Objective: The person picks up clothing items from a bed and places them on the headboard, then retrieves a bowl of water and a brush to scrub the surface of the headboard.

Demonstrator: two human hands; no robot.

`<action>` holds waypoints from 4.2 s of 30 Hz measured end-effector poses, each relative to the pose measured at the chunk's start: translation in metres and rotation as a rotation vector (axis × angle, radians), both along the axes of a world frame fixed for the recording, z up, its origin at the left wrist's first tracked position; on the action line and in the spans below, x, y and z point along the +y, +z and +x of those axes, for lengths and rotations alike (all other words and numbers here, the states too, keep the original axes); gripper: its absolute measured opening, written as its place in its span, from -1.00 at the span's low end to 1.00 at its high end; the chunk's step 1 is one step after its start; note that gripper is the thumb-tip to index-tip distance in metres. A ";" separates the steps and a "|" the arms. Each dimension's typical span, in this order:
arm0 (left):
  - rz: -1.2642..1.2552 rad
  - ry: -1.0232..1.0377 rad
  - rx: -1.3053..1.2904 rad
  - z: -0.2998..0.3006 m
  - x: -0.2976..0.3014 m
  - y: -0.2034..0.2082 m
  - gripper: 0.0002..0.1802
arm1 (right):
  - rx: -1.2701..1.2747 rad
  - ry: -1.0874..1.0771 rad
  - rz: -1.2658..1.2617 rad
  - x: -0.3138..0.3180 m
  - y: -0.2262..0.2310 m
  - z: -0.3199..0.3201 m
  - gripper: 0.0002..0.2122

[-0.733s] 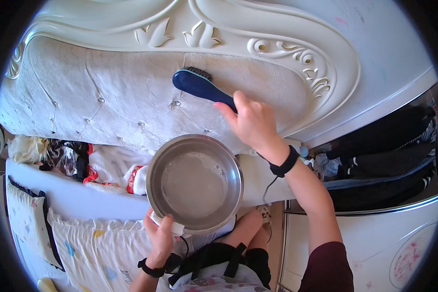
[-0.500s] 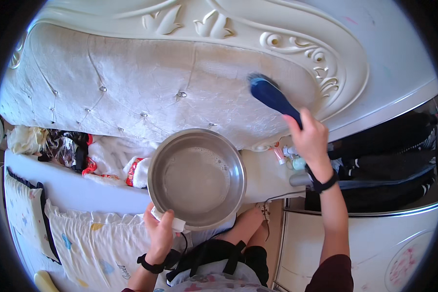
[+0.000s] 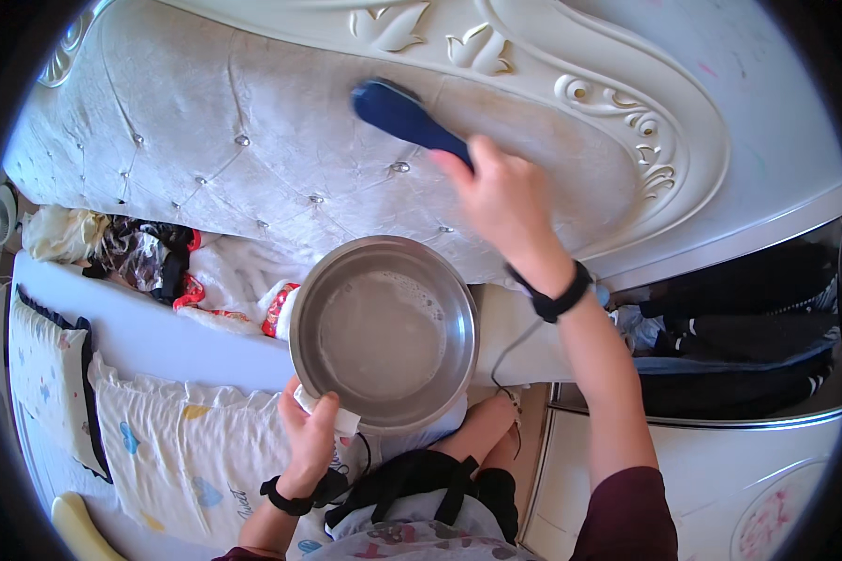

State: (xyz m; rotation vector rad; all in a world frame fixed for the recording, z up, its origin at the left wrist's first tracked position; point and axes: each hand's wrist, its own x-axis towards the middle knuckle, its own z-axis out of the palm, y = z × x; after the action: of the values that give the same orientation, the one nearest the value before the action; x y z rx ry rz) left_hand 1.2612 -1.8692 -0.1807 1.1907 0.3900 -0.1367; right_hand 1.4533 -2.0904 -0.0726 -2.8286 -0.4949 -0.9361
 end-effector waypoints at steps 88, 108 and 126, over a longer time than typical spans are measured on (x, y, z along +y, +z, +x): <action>0.043 0.201 0.062 0.003 0.052 0.018 -0.73 | -0.048 -0.187 -0.032 -0.068 -0.016 -0.058 -0.64; 0.043 0.267 0.052 0.001 0.053 0.012 -0.78 | 0.023 -0.099 0.020 -0.041 -0.013 -0.030 -0.62; 0.019 0.148 0.067 0.014 0.045 0.005 -0.76 | 0.209 0.018 -0.170 -0.009 0.068 0.017 -0.54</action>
State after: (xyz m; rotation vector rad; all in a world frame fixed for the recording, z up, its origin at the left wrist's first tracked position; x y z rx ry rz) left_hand 1.2751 -1.8237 -0.1761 1.1737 0.5380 -0.0444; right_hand 1.4700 -2.0997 -0.0043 -3.0219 -0.5972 -0.6119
